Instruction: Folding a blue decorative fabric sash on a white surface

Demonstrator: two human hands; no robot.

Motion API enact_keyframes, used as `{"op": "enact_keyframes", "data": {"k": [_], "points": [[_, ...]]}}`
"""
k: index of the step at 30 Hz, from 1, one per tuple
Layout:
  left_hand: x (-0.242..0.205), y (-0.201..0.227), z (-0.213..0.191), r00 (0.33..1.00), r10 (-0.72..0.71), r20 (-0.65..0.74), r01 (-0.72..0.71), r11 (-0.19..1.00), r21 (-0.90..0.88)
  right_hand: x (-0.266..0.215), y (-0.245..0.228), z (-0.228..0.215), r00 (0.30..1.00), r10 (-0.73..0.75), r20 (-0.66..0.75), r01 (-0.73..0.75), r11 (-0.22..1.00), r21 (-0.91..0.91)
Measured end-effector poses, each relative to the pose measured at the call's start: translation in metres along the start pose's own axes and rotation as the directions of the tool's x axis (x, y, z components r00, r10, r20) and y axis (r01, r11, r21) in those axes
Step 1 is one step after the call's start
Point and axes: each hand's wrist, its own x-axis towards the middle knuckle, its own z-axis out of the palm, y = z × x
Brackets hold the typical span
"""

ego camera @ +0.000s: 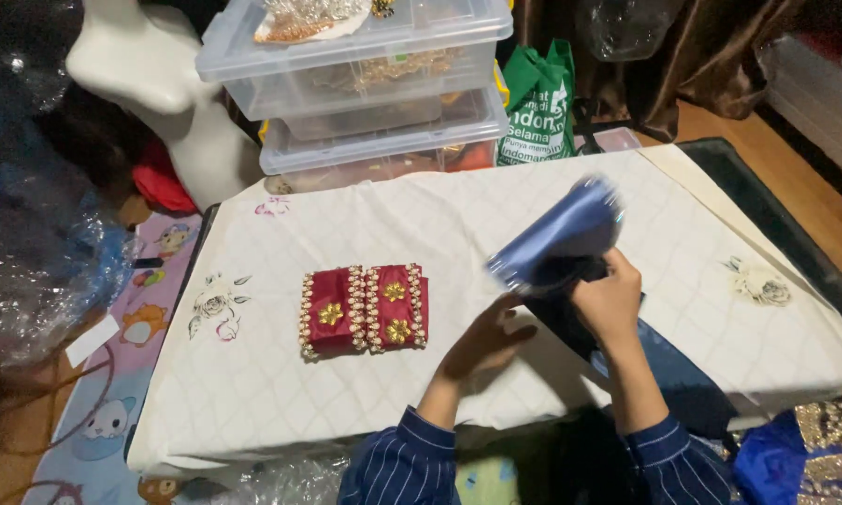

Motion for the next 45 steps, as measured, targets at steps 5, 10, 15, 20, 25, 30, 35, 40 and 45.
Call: {"op": "enact_keyframes", "data": {"k": [5, 10, 15, 20, 25, 30, 35, 40, 45], "points": [[0.005, 0.005, 0.038, 0.993, -0.120, 0.017, 0.115, 0.975, 0.192, 0.005, 0.067, 0.016, 0.962, 0.178, 0.209, -0.230, 0.939, 0.255], [-0.002, 0.020, 0.046, 0.992, -0.117, -0.057, 0.120, 0.991, 0.055, -0.001, 0.045, 0.033, 0.872, 0.345, 0.346, -0.468, 0.796, 0.385], [0.020, -0.056, 0.060, 0.968, -0.168, -0.188, 0.167, 0.986, -0.024, -0.006, 0.046, 0.044, 0.910, 0.267, 0.317, -0.380, 0.844, 0.380], [0.015, -0.020, 0.036, 0.937, -0.217, -0.275, 0.199, 0.976, -0.091, -0.013, 0.002, 0.023, 0.961, 0.145, 0.237, -0.199, 0.954, 0.223], [0.023, -0.017, 0.024, 0.918, -0.240, -0.317, 0.173, 0.959, -0.225, -0.014, 0.020, 0.011, 0.947, -0.112, 0.302, 0.166, 0.974, -0.157], [0.029, -0.013, 0.007, 0.939, -0.195, -0.284, 0.102, 0.944, -0.313, -0.021, -0.014, -0.004, 0.921, -0.290, 0.261, 0.372, 0.855, -0.362], [0.031, -0.003, 0.004, 0.944, -0.135, -0.301, 0.032, 0.945, -0.324, -0.023, -0.017, -0.005, 0.930, -0.349, 0.117, 0.361, 0.800, -0.479], [0.018, 0.017, -0.011, 0.830, -0.255, -0.496, 0.031, 0.909, -0.415, -0.017, -0.010, -0.012, 0.917, -0.312, 0.248, 0.378, 0.879, -0.291], [0.032, -0.012, -0.021, 0.714, -0.355, -0.604, -0.152, 0.763, -0.628, -0.006, -0.032, -0.039, 0.769, 0.348, 0.536, 0.023, 0.823, -0.568]]}}
